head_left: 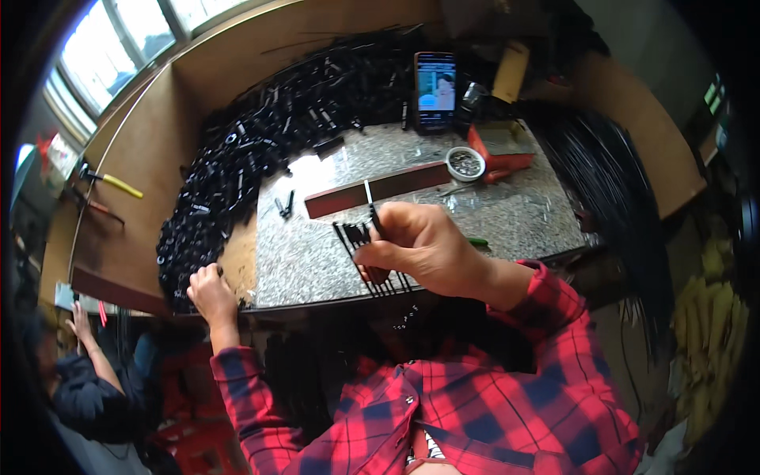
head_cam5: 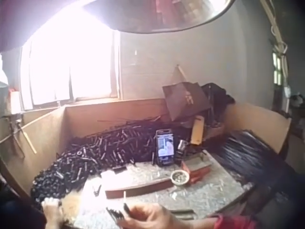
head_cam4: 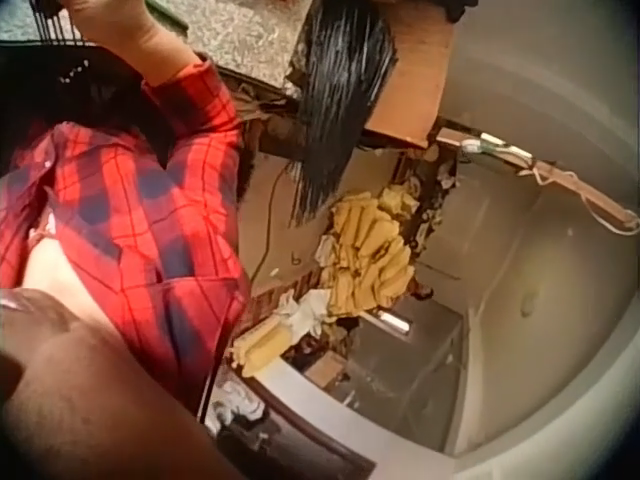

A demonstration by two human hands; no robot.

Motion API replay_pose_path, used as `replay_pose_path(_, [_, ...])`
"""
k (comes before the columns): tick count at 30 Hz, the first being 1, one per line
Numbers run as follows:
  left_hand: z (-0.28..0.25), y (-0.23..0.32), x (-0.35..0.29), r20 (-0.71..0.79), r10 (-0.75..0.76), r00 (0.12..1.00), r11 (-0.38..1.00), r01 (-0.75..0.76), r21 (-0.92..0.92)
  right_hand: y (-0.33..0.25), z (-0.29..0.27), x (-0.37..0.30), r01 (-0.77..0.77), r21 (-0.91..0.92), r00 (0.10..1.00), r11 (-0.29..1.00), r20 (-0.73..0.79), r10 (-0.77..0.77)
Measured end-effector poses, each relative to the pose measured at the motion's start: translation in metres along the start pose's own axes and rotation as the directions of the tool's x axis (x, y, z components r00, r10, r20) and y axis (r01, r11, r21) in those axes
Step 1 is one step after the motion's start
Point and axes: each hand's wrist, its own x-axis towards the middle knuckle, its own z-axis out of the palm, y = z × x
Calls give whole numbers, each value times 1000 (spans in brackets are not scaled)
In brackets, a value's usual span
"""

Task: Assembling and securing bundles of wires with connectors at a factory workbench.

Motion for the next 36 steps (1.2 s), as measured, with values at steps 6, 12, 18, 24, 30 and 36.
replay_pose_path(6, [-63,55,30,-217,16,976,773,-150,-617,-2,-4,-5,28,-1,999,1000,15,-28])
replay_pose_path(12, [-108,107,37,-43,28,999,100,-45,-994,-2,-5,-9,45,-26,999,999,11,-45])
replay_pose_path(18, [-140,147,29,91,134,987,-274,125,-954,-1,-4,-9,60,10,998,998,-5,-60])
replay_pose_path(24, [-147,159,27,67,151,986,-360,118,-926,-1,-3,-7,63,57,998,996,14,-64])
replay_pose_path(30, [-151,173,27,159,139,977,-433,205,-878,5,-8,-3,37,116,999,993,18,-39])
replay_pose_path(36, [-149,177,27,176,160,971,-477,232,-848,2,-7,1,-24,119,999,993,45,19])
